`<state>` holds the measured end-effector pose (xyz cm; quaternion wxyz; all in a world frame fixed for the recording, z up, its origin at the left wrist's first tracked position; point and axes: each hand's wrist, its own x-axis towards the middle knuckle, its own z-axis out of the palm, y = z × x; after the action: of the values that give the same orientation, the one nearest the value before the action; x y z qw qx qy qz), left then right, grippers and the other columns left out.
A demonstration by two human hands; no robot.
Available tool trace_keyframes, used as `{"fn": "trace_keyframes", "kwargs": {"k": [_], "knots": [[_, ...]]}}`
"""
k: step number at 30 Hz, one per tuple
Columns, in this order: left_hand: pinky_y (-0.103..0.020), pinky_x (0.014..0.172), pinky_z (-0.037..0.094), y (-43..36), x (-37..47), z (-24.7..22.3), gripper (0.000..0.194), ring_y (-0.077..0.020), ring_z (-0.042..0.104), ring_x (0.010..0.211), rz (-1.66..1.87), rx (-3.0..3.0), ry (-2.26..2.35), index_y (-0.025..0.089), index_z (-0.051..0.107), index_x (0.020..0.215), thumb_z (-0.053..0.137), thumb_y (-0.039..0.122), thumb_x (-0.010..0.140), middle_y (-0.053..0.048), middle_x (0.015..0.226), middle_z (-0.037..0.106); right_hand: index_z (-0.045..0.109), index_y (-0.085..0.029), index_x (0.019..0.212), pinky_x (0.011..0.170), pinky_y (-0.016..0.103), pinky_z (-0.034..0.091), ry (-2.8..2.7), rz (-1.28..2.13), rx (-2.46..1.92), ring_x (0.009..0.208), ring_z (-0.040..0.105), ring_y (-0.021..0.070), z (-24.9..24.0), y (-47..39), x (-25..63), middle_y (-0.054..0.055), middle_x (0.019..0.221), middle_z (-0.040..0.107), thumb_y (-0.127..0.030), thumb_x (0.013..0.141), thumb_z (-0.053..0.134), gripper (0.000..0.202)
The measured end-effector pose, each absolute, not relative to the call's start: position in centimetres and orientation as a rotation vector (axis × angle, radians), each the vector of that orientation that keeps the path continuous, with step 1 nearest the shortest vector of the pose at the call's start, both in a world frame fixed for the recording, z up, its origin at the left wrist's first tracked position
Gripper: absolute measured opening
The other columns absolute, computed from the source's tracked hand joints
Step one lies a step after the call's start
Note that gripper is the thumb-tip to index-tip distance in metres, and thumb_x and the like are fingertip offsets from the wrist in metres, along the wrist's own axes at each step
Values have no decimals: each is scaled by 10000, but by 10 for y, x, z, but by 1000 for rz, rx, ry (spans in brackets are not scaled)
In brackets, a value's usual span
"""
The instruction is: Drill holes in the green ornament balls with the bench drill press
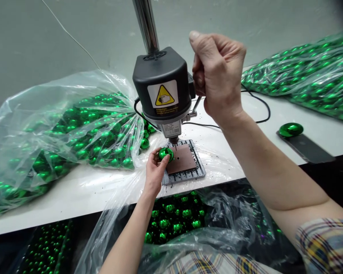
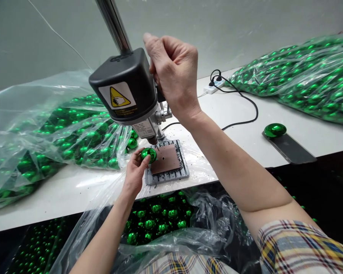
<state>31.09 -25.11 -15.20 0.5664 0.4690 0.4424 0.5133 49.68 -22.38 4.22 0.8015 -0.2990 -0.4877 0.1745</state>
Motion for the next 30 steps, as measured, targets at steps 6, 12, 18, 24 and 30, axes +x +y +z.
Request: {"fn": "trace_keyframes", "kwargs": {"k": [6, 12, 18, 24, 30], "knots": [[-268, 819, 506, -234, 320, -171, 530, -155, 641, 890, 1184, 1246, 1068, 190, 667, 1154, 899, 290, 688, -44, 1013, 713, 379, -265, 443, 356, 343, 177, -1087, 349, -646, 375, 285, 108, 41, -221, 499, -38, 413, 340, -760, 708, 746, 671], [-298, 761, 499, -227, 324, -170, 545, -172, 628, 845, 1077, 1404, 1082, 189, 670, 1155, 894, 272, 665, -68, 1067, 707, 380, -250, 449, 357, 342, 202, -1124, 353, -607, 380, 303, 89, 40, -220, 501, -48, 405, 341, -691, 776, 742, 657], [-386, 969, 460, -233, 328, -171, 500, -236, 602, 1019, 1066, 1643, 1025, 215, 700, 1117, 875, 178, 650, -72, 1087, 688, 357, -244, 444, 356, 334, 193, -1064, 366, -648, 352, 265, 86, 43, -224, 497, -47, 424, 362, -505, 903, 703, 631], [-412, 1100, 402, -242, 335, -182, 457, -248, 588, 1174, 1129, 1482, 913, 235, 696, 1150, 854, 204, 722, -79, 1227, 660, 347, -238, 448, 342, 328, 173, -1050, 362, -713, 351, 250, 85, 45, -226, 495, -46, 431, 350, -524, 908, 690, 641], [-366, 1007, 466, -245, 338, -181, 521, -213, 632, 1066, 1162, 1353, 903, 213, 648, 1163, 883, 201, 698, -70, 1141, 680, 362, -244, 464, 330, 319, 174, -1093, 335, -692, 343, 241, 83, 43, -222, 499, -53, 429, 340, -452, 903, 719, 603]]}}
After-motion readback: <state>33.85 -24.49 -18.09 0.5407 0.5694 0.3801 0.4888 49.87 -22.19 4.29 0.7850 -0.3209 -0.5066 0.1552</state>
